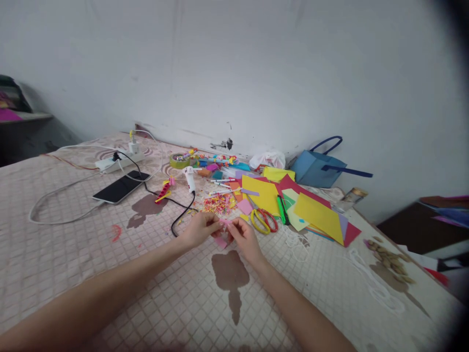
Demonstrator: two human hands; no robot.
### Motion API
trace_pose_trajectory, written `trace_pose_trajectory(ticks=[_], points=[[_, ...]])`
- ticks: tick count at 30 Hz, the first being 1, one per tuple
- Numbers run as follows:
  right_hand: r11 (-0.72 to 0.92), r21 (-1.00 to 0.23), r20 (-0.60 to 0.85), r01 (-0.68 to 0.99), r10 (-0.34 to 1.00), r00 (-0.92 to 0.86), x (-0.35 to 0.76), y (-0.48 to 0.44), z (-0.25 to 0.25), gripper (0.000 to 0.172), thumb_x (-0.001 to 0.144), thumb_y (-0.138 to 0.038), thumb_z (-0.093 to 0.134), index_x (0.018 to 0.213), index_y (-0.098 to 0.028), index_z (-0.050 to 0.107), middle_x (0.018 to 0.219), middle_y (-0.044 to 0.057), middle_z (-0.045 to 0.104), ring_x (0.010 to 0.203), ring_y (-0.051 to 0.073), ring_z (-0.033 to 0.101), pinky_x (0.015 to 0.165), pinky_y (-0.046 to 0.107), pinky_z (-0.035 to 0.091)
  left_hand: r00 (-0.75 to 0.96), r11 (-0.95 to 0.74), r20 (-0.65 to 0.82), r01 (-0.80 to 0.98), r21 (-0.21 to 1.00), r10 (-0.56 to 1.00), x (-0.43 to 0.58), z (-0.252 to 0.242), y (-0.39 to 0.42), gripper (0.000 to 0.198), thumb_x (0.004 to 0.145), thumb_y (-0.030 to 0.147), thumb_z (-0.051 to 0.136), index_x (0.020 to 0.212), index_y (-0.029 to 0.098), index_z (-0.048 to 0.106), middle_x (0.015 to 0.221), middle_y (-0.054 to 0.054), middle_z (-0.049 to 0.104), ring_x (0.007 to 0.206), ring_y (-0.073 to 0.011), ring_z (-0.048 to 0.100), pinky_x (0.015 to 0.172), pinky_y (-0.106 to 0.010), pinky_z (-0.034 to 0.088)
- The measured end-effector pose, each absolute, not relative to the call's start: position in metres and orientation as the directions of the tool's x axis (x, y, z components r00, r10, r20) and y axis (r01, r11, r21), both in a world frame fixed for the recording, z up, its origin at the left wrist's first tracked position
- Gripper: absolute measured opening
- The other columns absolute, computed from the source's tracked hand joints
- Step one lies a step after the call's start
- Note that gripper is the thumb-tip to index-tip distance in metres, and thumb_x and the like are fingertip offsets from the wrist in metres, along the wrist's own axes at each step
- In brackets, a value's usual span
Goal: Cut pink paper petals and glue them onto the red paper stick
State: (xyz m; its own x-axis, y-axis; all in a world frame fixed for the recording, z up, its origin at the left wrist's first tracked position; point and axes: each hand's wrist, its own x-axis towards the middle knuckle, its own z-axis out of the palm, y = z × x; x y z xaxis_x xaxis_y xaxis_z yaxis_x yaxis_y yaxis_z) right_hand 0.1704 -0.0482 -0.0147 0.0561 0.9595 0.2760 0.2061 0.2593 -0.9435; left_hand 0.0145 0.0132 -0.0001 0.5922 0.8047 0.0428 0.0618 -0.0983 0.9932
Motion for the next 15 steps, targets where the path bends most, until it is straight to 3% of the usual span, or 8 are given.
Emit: trace_pose_trajectory(ticks=[6,15], points=[[0.256,-0.942,0.275,0.215,0.959,0.062,0.1743,-0.0461,-0.0178,0.022,0.083,-0.037,0.053,0.069,-0.019,0.052,0.059,-0.004,0.05,0.053,0.011,0.047,0.052,0.024,0.041,0.634,0.012,-0.05,0.064,0.998,0.771,0.0158,0.0003,0.0143,0.036,0.07,0.049,0.059,0.066,0.013,0.056,0.066,-0.003,0.065,0.058,-0.0135,0.061,0.059,-0.027,0.05],[0.228,-0.954,0.239,0.196,0.97,0.034,0.1722,-0.0461,-0.02,0.02,0.084,-0.036,0.051,0.073,-0.02,0.052,0.058,-0.004,0.051,0.051,0.01,0.049,0.05,0.023,0.042,0.646,-0.174,0.052,0.127,0.977,0.762,0.015,-0.0014,0.0123,0.029,0.069,0.041,0.061,0.061,0.015,0.051,0.052,0.001,0.057,0.049,-0.0112,0.054,0.049,-0.022,0.041]])
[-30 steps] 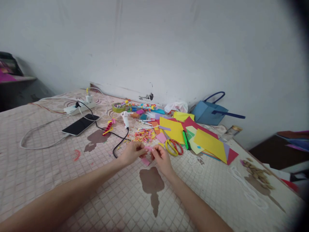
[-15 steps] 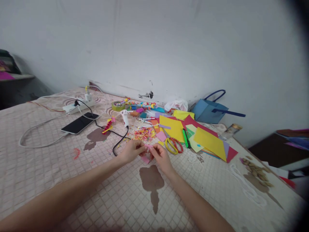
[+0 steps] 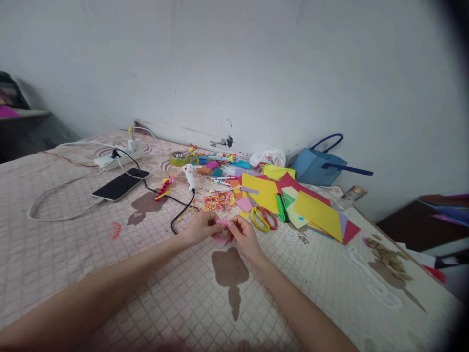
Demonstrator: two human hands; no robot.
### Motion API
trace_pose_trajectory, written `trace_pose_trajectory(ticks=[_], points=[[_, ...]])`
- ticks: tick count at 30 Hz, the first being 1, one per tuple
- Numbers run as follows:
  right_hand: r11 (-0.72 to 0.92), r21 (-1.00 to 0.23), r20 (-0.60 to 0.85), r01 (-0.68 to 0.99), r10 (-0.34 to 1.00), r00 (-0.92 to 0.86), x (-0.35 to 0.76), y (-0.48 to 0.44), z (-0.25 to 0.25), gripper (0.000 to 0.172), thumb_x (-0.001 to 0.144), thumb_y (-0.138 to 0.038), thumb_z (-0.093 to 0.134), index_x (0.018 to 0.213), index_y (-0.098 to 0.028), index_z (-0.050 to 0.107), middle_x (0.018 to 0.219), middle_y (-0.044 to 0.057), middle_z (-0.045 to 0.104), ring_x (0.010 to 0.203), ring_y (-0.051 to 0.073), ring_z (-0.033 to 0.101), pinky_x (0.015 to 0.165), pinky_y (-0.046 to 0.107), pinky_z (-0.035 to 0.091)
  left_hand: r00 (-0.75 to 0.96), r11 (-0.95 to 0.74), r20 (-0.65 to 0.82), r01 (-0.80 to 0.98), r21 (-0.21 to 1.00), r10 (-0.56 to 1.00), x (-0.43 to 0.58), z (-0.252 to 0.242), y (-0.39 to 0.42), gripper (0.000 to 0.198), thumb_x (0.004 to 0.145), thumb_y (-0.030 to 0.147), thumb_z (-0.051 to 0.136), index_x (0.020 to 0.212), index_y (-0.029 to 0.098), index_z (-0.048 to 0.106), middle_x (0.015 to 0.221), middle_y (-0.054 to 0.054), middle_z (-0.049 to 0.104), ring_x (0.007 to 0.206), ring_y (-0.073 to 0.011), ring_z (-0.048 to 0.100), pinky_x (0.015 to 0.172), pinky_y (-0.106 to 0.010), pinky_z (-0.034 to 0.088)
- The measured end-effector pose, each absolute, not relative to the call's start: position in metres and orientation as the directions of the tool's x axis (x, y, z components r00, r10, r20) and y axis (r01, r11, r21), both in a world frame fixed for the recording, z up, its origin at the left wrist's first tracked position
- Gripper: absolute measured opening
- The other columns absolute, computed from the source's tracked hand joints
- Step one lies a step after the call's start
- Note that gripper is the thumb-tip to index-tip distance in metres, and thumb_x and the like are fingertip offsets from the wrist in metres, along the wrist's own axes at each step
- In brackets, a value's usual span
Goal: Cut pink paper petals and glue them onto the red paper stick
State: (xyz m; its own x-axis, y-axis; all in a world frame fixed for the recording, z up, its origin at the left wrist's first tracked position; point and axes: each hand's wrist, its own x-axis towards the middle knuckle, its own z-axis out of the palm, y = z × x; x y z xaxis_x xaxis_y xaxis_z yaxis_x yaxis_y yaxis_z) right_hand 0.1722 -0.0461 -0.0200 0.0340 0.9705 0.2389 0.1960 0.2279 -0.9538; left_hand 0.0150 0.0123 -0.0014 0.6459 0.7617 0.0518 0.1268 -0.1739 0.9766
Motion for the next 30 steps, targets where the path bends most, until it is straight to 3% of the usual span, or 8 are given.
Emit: trace_pose_trajectory(ticks=[6,15,22,30], points=[[0.222,-0.941,0.244,0.255,0.968,0.059,0.177,-0.044,-0.021,0.019,0.083,-0.032,0.052,0.069,-0.019,0.05,0.055,-0.006,0.046,0.048,0.009,0.044,0.047,0.022,0.037,0.646,-0.185,0.005,0.211,0.96,0.764,0.011,-0.002,0.019,0.032,0.075,0.044,0.052,0.063,0.014,0.055,0.054,-0.001,0.058,0.05,-0.0124,0.055,0.048,-0.022,0.041],[0.214,-0.892,0.226,0.398,0.974,-0.016,0.181,-0.042,-0.024,0.016,0.08,-0.029,0.05,0.069,-0.018,0.05,0.058,-0.004,0.048,0.05,0.009,0.044,0.048,0.021,0.036,0.656,-0.429,0.088,0.38,0.82,0.749,0.009,0.001,0.019,0.025,0.08,0.034,0.048,0.063,0.015,0.055,0.055,-0.001,0.061,0.046,-0.0106,0.049,0.048,-0.021,0.036],[0.203,-0.767,0.305,0.608,0.95,0.067,0.201,-0.035,-0.022,0.014,0.078,-0.028,0.05,0.068,-0.018,0.054,0.062,-0.002,0.055,0.052,0.012,0.047,0.05,0.023,0.035,0.664,-0.575,0.164,0.466,0.673,0.73,0.005,0.002,0.018,0.013,0.075,0.022,0.052,0.074,0.015,0.062,0.066,-0.002,0.063,0.06,-0.013,0.056,0.056,-0.022,0.037],[0.158,-0.594,0.443,0.789,0.883,0.157,0.248,-0.021,-0.018,0.016,0.078,-0.027,0.048,0.066,-0.018,0.055,0.061,0.002,0.057,0.056,0.016,0.05,0.056,0.026,0.037,0.776,-0.659,0.158,0.387,0.645,0.611,0.004,0.001,0.014,0.012,0.074,0.022,0.056,0.081,0.014,0.063,0.078,-0.004,0.063,0.071,-0.0145,0.057,0.064,-0.023,0.04]])
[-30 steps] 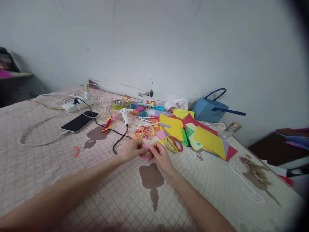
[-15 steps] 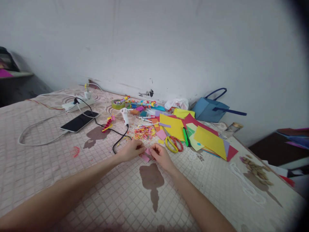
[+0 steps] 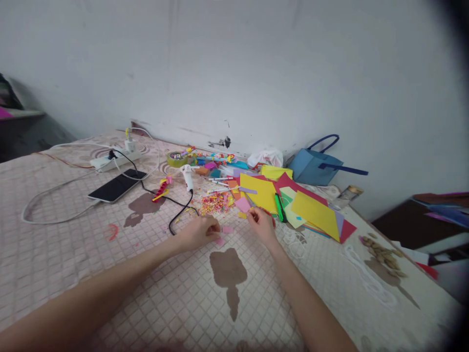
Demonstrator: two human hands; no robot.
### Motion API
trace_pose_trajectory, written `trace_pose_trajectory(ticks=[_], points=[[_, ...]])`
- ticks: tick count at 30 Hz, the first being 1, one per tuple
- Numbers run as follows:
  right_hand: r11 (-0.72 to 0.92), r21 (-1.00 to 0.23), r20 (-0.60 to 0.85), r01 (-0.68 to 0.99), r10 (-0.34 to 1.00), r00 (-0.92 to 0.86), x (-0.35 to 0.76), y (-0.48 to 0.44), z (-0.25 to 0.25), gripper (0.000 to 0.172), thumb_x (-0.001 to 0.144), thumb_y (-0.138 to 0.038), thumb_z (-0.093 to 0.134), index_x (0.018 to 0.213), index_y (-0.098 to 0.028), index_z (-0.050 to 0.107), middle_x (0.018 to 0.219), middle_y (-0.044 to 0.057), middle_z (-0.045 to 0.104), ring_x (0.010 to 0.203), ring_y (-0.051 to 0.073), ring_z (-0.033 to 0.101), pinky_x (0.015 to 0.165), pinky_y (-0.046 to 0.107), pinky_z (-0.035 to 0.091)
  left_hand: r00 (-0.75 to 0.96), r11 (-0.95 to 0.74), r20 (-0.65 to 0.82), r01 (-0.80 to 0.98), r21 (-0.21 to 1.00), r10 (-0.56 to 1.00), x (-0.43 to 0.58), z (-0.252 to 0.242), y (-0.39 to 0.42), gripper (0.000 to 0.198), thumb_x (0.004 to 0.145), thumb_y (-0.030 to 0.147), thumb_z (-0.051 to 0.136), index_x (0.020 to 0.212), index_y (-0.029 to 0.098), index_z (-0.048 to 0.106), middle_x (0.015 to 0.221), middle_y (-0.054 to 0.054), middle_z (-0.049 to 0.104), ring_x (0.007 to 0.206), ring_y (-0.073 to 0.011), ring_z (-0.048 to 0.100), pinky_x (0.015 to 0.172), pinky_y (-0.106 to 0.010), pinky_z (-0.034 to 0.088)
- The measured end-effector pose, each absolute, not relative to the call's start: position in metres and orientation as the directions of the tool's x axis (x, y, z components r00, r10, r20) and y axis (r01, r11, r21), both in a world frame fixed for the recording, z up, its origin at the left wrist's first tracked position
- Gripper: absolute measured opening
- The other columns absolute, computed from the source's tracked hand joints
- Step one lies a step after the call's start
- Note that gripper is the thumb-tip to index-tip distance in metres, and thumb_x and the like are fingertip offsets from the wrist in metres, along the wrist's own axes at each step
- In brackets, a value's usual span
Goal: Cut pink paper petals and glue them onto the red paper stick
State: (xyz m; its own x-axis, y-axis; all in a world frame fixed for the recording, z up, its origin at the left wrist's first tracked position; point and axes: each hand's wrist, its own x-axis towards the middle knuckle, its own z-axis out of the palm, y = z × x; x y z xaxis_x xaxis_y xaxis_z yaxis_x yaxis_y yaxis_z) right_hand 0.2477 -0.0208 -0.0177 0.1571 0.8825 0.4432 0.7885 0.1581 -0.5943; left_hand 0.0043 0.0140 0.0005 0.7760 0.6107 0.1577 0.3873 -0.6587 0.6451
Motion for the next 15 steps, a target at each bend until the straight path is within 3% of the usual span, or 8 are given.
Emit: trace_pose_trajectory(ticks=[4,8,12,15], points=[[0.192,-0.546,0.428,0.815,0.901,0.075,0.243,-0.023,-0.022,0.013,0.077,-0.025,0.05,0.067,-0.02,0.056,0.061,0.001,0.059,0.058,0.016,0.052,0.056,0.026,0.038,0.805,-0.692,0.2,0.318,0.648,0.558,0.004,-0.003,0.014,0.015,0.07,0.029,0.064,0.077,0.016,0.063,0.081,-0.004,0.06,0.076,-0.0163,0.055,0.067,-0.024,0.04],[0.223,-0.507,0.396,0.833,0.918,-0.004,0.23,-0.027,-0.024,0.009,0.078,-0.024,0.053,0.07,-0.021,0.057,0.068,0.001,0.061,0.065,0.017,0.055,0.061,0.027,0.04,0.784,-0.672,0.213,0.318,0.669,0.584,0.005,-0.004,0.013,0.009,0.068,0.023,0.063,0.065,0.016,0.06,0.074,-0.003,0.058,0.069,-0.015,0.053,0.062,-0.024,0.038],[0.152,-0.475,0.411,0.867,0.909,0.066,0.241,-0.023,-0.023,0.01,0.081,-0.025,0.05,0.073,-0.021,0.055,0.073,0.003,0.061,0.071,0.018,0.056,0.067,0.029,0.042,0.658,-0.5,0.162,0.365,0.786,0.736,0.007,-0.002,0.016,0.013,0.07,0.029,0.062,0.067,0.016,0.059,0.063,-0.001,0.058,0.057,-0.0127,0.051,0.054,-0.023,0.036],[0.032,-0.459,0.436,0.888,0.879,0.194,0.266,-0.02,-0.024,0.007,0.077,-0.027,0.053,0.076,-0.02,0.053,0.078,0.005,0.058,0.076,0.021,0.054,0.073,0.033,0.041,0.595,-0.327,0.106,0.277,0.903,0.797,0.009,-0.004,0.021,0.024,0.068,0.038,0.064,0.066,0.016,0.055,0.055,0.002,0.054,0.051,-0.0109,0.048,0.048,-0.021,0.033]])
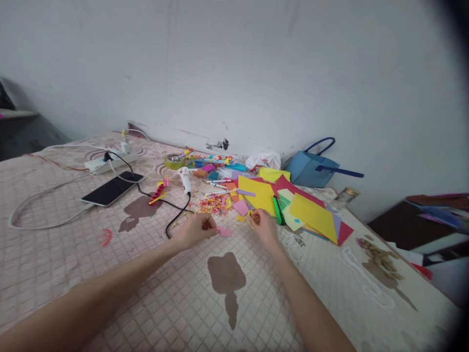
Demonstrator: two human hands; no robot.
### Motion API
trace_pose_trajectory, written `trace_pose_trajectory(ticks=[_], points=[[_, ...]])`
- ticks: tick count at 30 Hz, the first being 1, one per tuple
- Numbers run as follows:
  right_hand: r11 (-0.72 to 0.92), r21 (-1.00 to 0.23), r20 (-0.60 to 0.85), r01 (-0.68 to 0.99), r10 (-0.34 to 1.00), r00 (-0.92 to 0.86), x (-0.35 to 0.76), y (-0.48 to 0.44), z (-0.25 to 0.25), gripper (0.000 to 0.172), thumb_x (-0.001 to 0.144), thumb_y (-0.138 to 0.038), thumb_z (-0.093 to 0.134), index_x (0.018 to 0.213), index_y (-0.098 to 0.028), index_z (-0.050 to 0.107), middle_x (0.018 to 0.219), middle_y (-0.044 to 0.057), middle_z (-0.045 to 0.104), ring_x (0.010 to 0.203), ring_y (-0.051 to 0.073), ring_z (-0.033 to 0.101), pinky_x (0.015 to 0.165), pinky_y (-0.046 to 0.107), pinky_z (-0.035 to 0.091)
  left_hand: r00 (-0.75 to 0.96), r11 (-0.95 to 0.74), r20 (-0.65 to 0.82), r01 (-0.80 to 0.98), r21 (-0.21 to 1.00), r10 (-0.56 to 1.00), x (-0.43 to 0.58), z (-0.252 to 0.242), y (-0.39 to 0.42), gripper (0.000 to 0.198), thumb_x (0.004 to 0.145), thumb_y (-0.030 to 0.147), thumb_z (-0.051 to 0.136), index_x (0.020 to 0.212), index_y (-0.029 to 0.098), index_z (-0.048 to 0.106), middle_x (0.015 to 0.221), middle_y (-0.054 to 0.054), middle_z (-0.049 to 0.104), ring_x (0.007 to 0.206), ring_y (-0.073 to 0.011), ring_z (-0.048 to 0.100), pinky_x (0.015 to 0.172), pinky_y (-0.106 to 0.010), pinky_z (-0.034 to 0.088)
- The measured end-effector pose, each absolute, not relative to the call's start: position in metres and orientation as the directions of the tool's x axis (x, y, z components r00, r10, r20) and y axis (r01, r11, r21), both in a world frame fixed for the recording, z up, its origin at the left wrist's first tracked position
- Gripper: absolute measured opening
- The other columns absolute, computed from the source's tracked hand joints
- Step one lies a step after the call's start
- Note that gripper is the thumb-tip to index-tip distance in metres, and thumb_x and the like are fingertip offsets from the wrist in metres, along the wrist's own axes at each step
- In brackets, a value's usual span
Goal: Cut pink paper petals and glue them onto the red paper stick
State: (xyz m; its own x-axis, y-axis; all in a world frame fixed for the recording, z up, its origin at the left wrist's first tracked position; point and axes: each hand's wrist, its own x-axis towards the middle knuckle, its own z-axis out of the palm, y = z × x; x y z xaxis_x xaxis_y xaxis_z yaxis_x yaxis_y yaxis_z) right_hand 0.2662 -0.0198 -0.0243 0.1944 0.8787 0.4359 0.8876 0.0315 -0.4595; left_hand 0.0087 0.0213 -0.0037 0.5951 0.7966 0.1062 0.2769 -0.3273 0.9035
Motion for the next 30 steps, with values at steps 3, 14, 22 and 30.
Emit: trace_pose_trajectory(ticks=[3,14,22,30], points=[[-0.058,-0.459,0.443,0.887,0.85,0.284,0.288,-0.018,-0.028,0.016,0.069,-0.028,0.06,0.079,-0.019,0.051,0.084,0.009,0.054,0.086,0.026,0.051,0.078,0.037,0.039,0.584,-0.136,0.017,0.16,0.978,0.811,0.01,-0.006,0.025,0.03,0.065,0.042,0.066,0.065,0.015,0.052,0.052,0.003,0.052,0.048,-0.0089,0.045,0.045,-0.02,0.031],[-0.01,-0.735,0.382,0.678,0.82,0.426,0.294,-0.014,-0.027,0.025,0.066,-0.033,0.064,0.079,-0.02,0.046,0.081,0.009,0.055,0.085,0.027,0.053,0.073,0.038,0.04,0.546,0.174,-0.114,-0.06,0.983,0.83,0.011,-0.008,0.027,0.033,0.063,0.037,0.071,0.08,0.013,0.055,0.06,0.003,0.056,0.051,-0.0065,0.048,0.051,-0.019,0.036],[0.116,-0.969,0.181,0.218,0.934,0.309,0.239,-0.021,-0.011,0.032,0.074,-0.052,0.055,0.071,-0.024,0.041,0.049,-0.008,0.038,0.04,0.011,0.041,0.041,0.024,0.035,0.57,0.097,-0.07,-0.018,0.995,0.819,0.012,-0.006,0.024,0.033,0.064,0.038,0.069,0.081,0.013,0.057,0.058,0.002,0.056,0.05,-0.0078,0.049,0.05,-0.021,0.037],[0.134,-0.99,0.125,-0.035,0.975,0.185,0.176,-0.041,-0.019,0.033,0.066,-0.042,0.071,0.071,-0.022,0.045,0.057,-0.005,0.048,0.045,0.009,0.045,0.044,0.022,0.039,0.632,-0.086,0.035,0.051,0.995,0.774,0.014,0.002,0.012,0.027,0.07,0.038,0.064,0.079,0.014,0.055,0.057,0.002,0.056,0.051,-0.009,0.05,0.049,-0.021,0.038]])
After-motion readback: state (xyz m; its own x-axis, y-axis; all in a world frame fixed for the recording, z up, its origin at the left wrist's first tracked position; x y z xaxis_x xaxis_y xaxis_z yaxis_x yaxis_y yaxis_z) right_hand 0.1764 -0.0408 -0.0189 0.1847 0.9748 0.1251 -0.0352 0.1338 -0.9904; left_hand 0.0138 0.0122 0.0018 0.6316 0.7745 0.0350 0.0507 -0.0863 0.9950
